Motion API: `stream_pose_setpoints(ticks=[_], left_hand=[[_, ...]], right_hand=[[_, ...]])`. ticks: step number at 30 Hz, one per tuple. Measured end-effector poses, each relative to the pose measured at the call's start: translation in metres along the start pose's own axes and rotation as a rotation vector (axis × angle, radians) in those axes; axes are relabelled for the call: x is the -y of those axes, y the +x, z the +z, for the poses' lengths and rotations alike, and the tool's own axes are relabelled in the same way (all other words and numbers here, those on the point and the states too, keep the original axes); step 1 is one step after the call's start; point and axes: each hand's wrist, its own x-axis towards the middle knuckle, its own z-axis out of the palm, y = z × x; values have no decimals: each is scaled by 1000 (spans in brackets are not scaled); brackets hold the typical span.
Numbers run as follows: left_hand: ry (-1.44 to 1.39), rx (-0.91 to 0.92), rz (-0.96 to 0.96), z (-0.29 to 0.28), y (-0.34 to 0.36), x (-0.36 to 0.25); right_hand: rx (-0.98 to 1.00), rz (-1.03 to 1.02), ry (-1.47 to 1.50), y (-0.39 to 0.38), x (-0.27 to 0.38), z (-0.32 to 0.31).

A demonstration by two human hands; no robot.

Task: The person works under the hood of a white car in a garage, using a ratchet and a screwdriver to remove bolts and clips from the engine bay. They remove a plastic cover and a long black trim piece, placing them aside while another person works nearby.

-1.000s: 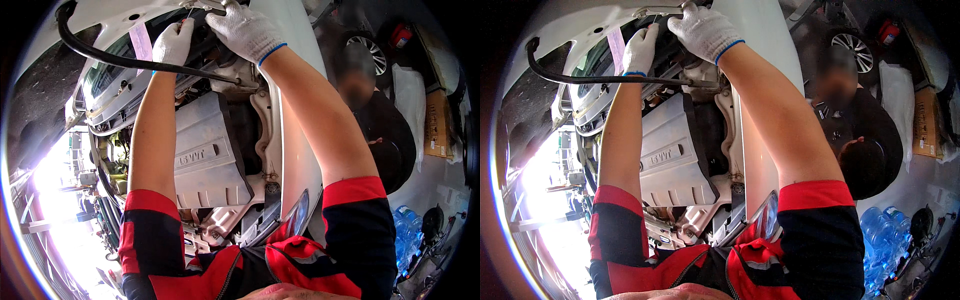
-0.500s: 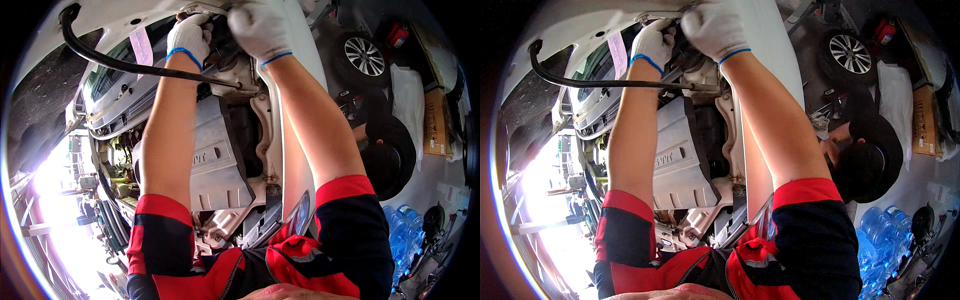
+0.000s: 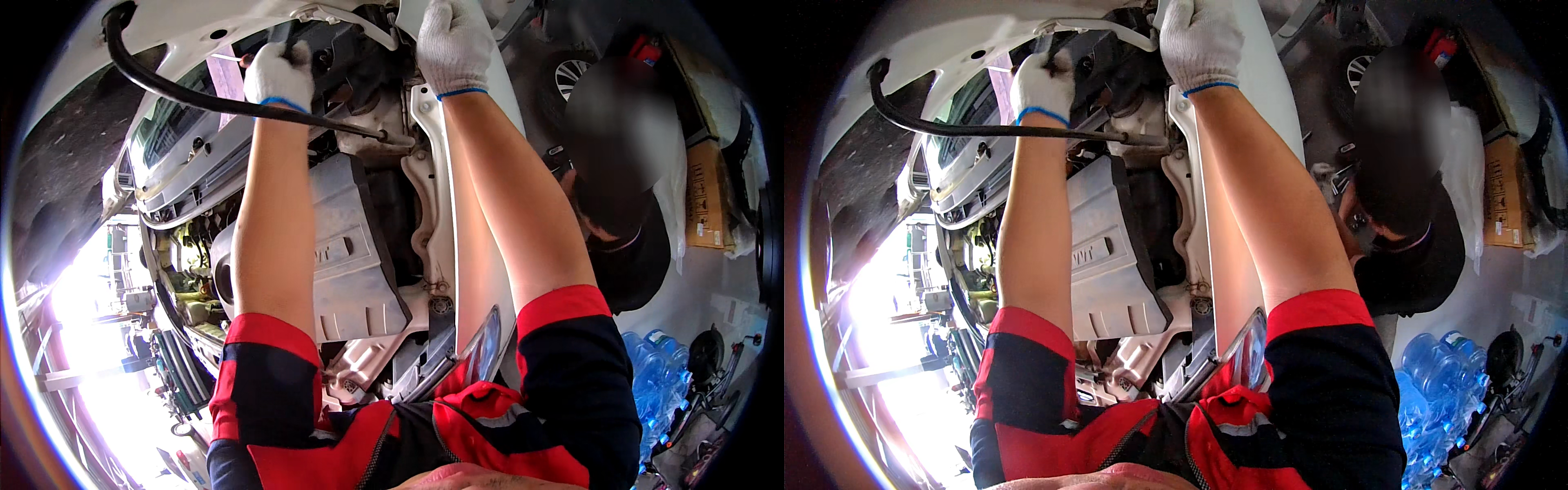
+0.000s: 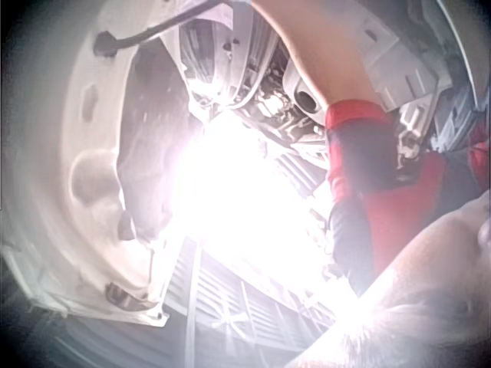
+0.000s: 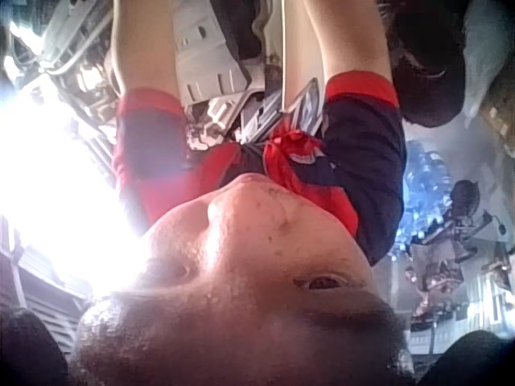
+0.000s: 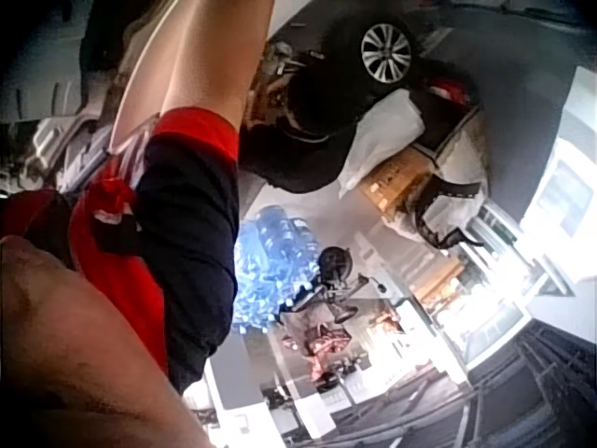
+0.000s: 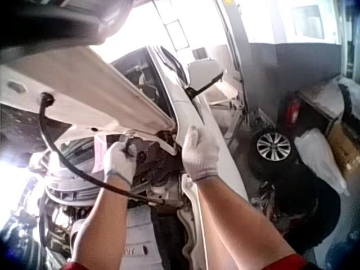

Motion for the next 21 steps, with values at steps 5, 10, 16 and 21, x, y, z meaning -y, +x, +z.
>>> stream_pose_setpoints(ticks=[5, 10, 16, 21], left_hand=[[-318, 147, -252, -46, -72, -26], [-1664, -207, -1006, -143, -145, 12], [-1526, -236, -1041, -229, -236, 14], [-1572, -292, -1097, -270, -262, 10]], right_hand=[[-34, -19, -170, 2, -30, -7], [115, -6, -103, -11, -19, -13], [229, 245, 262, -87, 0, -70], [614, -182, 261, -163, 46, -100]])
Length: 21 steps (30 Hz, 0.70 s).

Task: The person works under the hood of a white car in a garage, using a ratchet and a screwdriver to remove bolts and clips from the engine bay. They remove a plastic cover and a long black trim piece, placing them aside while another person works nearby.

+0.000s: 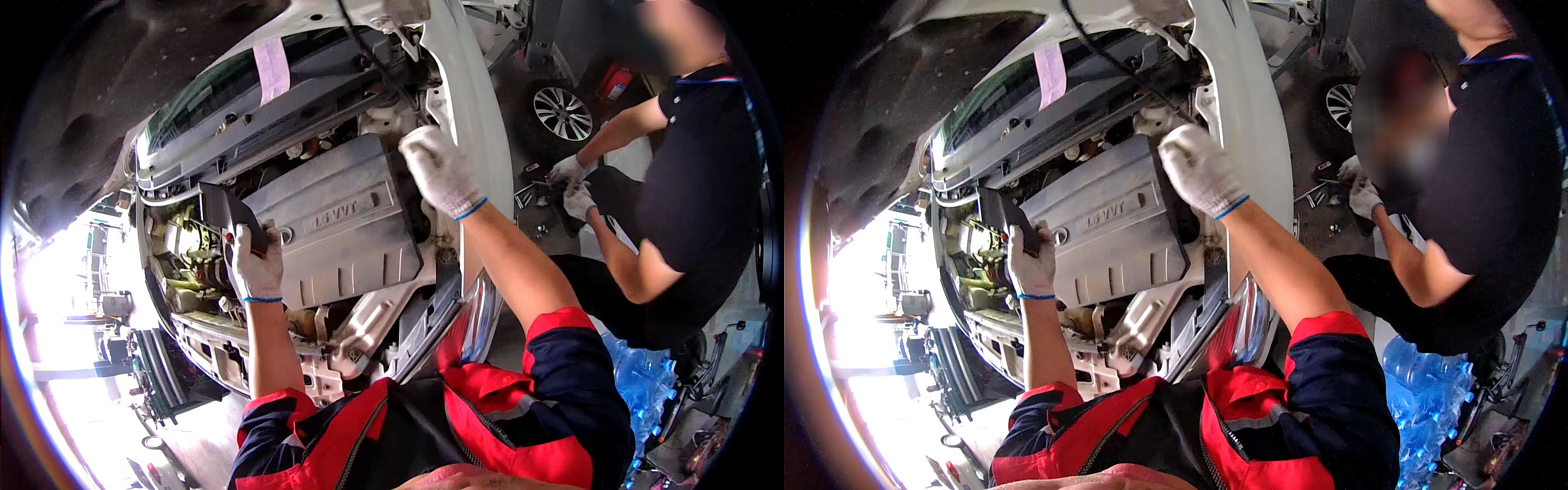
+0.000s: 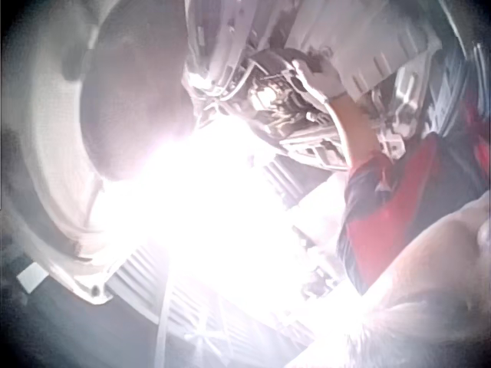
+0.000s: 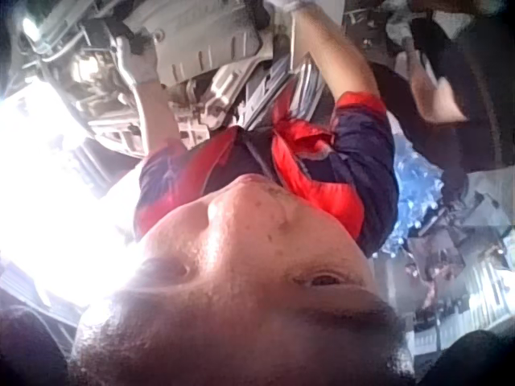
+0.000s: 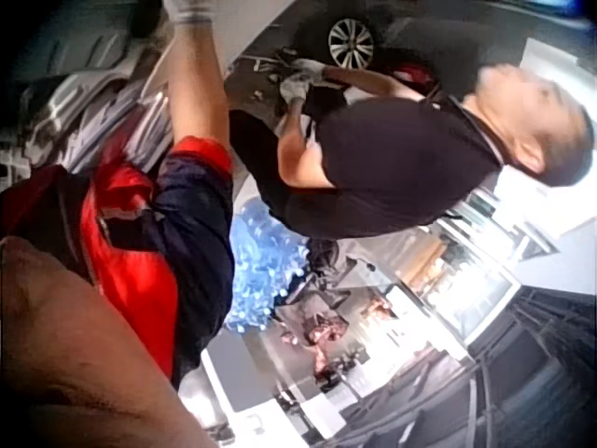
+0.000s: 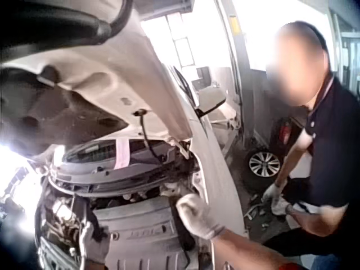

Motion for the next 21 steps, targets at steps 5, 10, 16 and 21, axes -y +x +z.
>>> stream_pose_setpoints(ticks=[5, 10, 16, 21], left_hand=[[301, -51, 39, -23, -34, 4], [367, -79, -79, -62, -70, 12], [382, -176, -23, -110, -81, -23], [278, -165, -20, -108, -65, -24]], right_hand=[[30, 607, 649, 38, 19, 73], [-380, 1018, 1283, 96, -12, 124], [-499, 1015, 692, 112, 36, 159], [-502, 1159, 880, 116, 13, 146]])
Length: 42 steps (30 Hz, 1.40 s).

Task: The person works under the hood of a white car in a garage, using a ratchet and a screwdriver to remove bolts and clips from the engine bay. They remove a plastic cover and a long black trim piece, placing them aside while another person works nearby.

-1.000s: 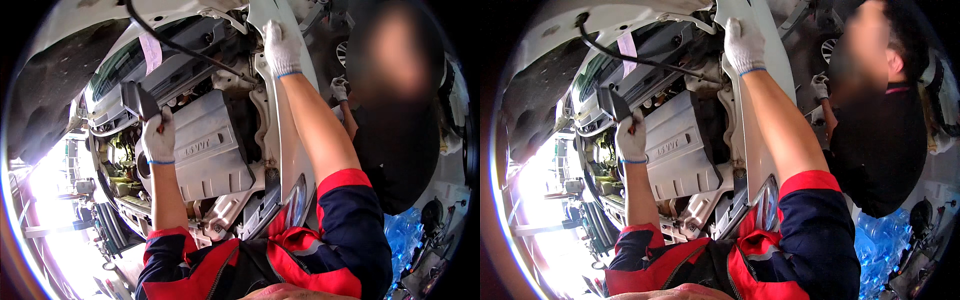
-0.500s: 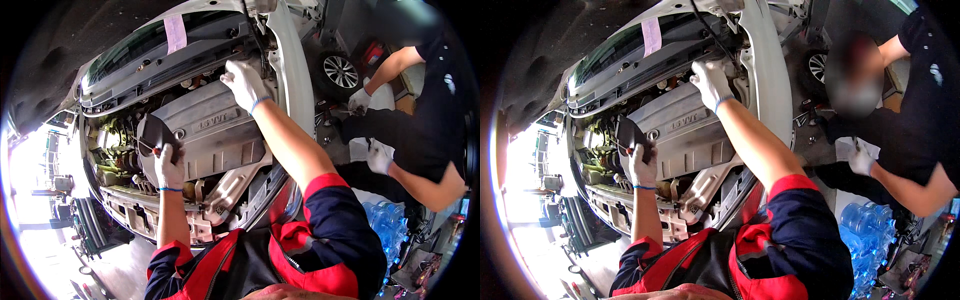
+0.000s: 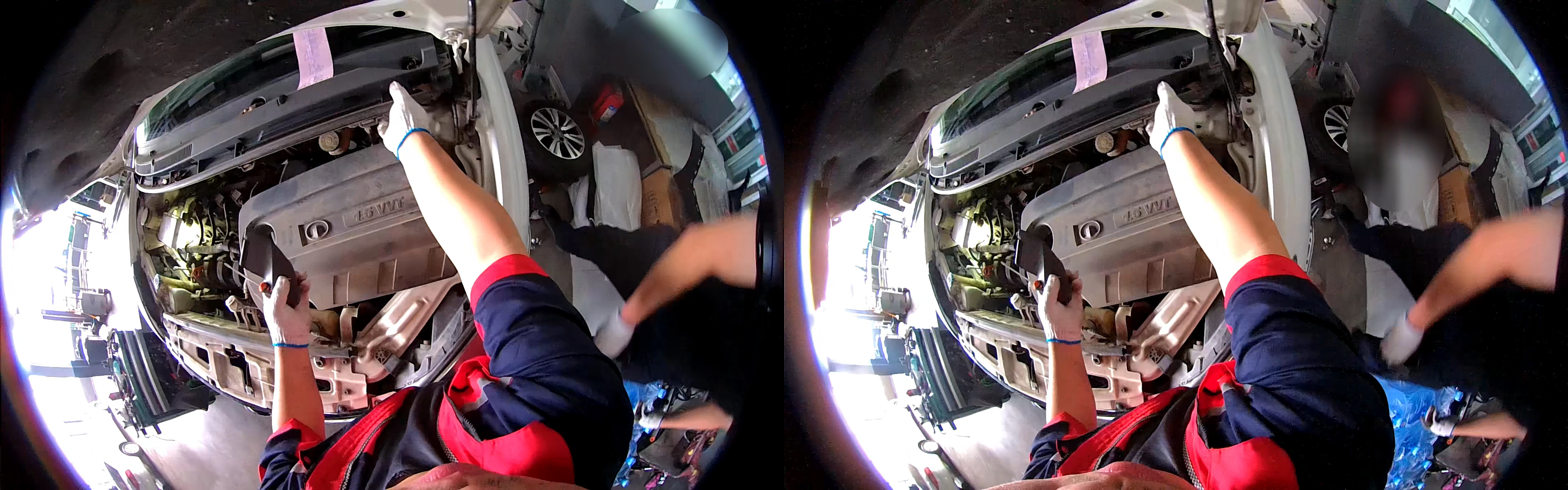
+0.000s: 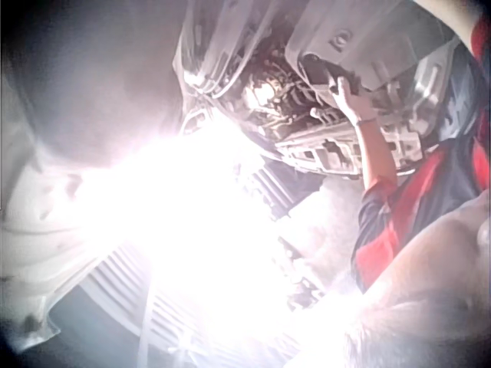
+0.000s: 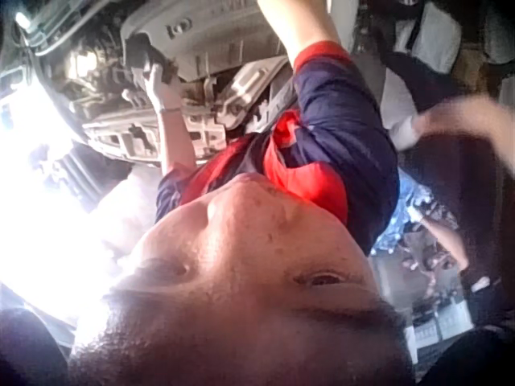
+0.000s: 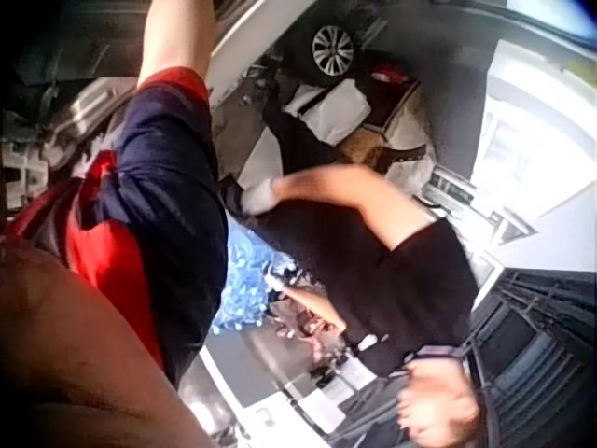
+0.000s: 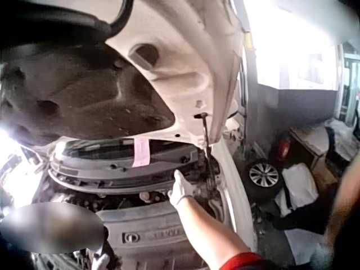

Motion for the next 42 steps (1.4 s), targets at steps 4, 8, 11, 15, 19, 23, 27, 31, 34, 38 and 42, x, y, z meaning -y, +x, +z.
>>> stream_pose_setpoints(ticks=[4, 8, 11, 15, 19, 23, 27, 31, 34, 38, 42], left_hand=[[-101, 115, 27, 54, 33, -6], [-137, 263, 135, 70, 134, -16], [-95, 222, 132, 107, 199, -13], [-92, 295, 216, 153, 230, -8], [-395, 145, 10, 183, 221, -4], [-354, 69, 71, 191, 216, -7], [-295, 67, 98, 198, 217, -4], [-344, 15, 198, 189, 207, 1], [-343, 16, 142, 189, 210, -2], [-239, -50, 98, 194, 186, -16], [28, -8, 248, 178, 197, -27]], right_hand=[[9, -118, -218, 44, 0, -16], [34, -98, -44, 10, -6, 7], [292, -164, 292, 23, 8, -7], [458, -194, 514, 54, 8, -15], [423, -258, 471, 57, 5, -21], [397, -249, 506, 58, 5, -16], [428, -255, 379, 75, 3, -33], [431, -252, 321, 67, -1, -35], [426, -273, 381, 65, 1, -28], [358, -172, 418, 48, -6, -32], [233, -96, 287, 40, -2, -23]])
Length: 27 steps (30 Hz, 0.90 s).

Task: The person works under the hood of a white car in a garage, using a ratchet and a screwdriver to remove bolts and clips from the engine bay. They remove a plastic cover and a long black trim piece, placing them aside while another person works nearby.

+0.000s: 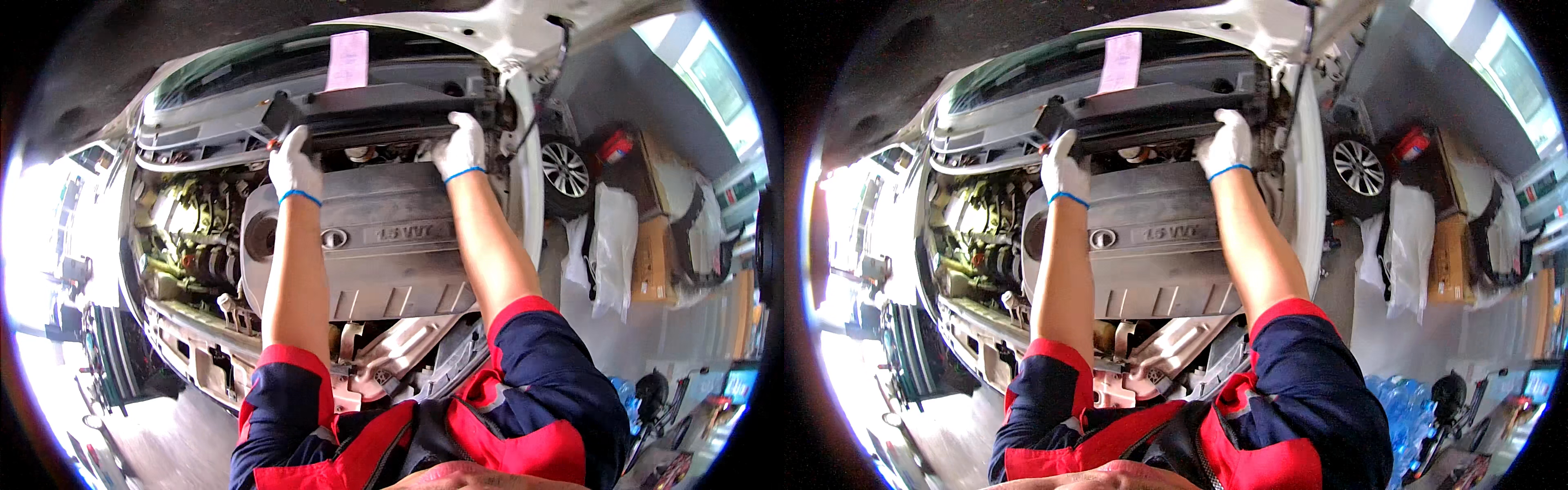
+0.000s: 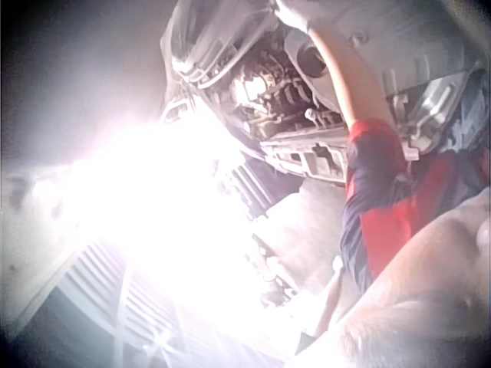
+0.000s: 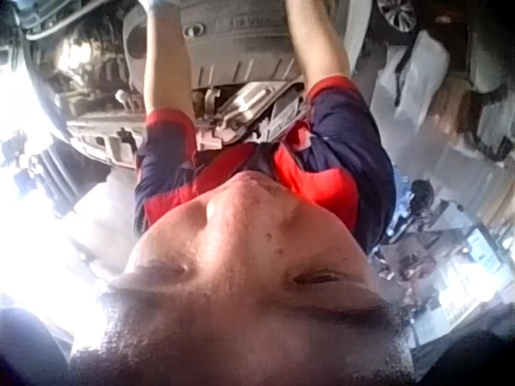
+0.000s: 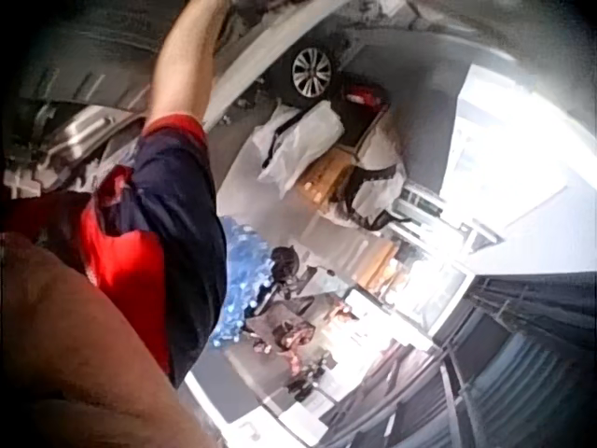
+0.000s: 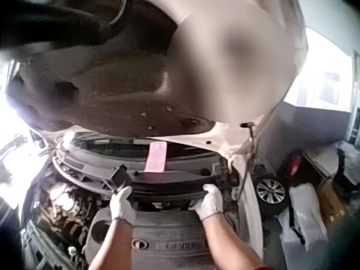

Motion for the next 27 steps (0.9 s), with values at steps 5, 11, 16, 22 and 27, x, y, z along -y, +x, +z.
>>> stream_pose_setpoints(ticks=[5, 11, 16, 22, 27], left_hand=[[-198, -15, -85, 23, -2, -11], [-97, 51, 29, 24, -6, -64], [4, -92, -17, -10, -45, -75], [-91, -85, 89, -35, -96, -72], [-229, -122, -18, -64, -132, -97]], right_hand=[[169, -127, -2, -2, 13, -1], [61, -215, -74, -36, 18, 48], [86, -218, -47, -107, -7, 43], [93, -239, -81, -154, 9, 23], [308, -161, -40, -200, 4, 12]])
